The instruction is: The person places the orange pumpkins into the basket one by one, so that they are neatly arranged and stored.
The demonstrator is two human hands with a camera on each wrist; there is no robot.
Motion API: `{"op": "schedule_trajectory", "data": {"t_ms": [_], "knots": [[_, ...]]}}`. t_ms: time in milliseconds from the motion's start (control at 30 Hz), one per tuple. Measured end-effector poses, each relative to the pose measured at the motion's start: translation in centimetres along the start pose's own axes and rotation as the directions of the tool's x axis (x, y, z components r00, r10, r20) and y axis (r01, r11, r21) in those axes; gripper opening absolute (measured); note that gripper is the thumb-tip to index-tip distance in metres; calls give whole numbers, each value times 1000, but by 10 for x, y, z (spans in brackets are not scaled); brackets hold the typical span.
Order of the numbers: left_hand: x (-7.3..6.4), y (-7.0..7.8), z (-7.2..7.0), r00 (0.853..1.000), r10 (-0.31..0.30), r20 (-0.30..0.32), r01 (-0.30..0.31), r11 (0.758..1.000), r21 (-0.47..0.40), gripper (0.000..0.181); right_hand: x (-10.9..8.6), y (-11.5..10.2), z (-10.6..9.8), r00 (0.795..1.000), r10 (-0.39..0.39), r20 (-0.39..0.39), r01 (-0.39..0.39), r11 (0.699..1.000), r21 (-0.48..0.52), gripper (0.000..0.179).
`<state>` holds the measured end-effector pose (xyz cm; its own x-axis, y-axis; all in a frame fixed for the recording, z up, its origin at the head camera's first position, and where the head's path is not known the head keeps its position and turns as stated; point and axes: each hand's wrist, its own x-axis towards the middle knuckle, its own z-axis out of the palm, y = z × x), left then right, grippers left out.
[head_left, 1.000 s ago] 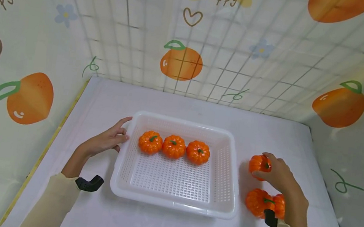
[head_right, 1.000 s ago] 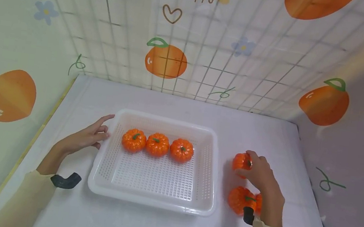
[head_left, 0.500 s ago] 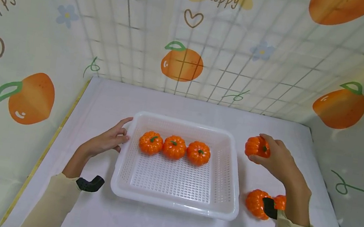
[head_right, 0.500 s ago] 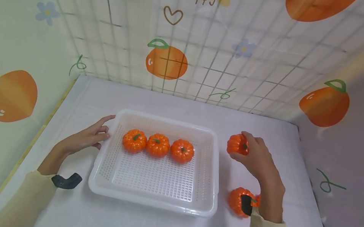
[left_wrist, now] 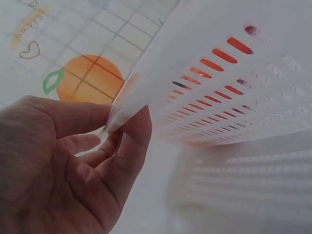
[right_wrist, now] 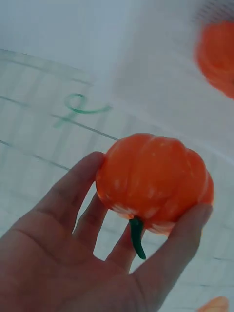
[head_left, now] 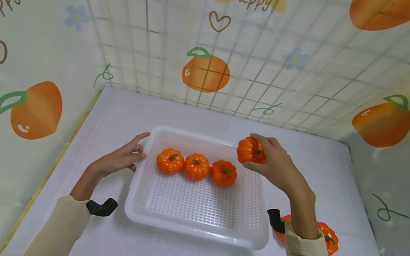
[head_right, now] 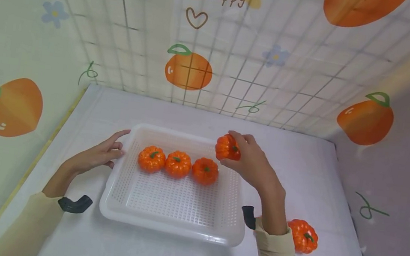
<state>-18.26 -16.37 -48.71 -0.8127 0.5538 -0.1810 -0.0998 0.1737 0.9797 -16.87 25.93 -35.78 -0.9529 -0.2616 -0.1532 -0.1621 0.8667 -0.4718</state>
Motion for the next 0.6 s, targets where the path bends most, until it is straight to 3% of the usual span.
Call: {"op": "schedule_trajectory", "data": {"t_ms": [267,600], "knots": [[1,-2,0,1000,-5,-3,5,1000,4,67,19,-40,34,984,-148,95,146,989,23,77],[1,-3,-1,1000,-11,-12,11,1000,-7,67,24,-75,88,932,-277,232,290,957,-22,76]]}}
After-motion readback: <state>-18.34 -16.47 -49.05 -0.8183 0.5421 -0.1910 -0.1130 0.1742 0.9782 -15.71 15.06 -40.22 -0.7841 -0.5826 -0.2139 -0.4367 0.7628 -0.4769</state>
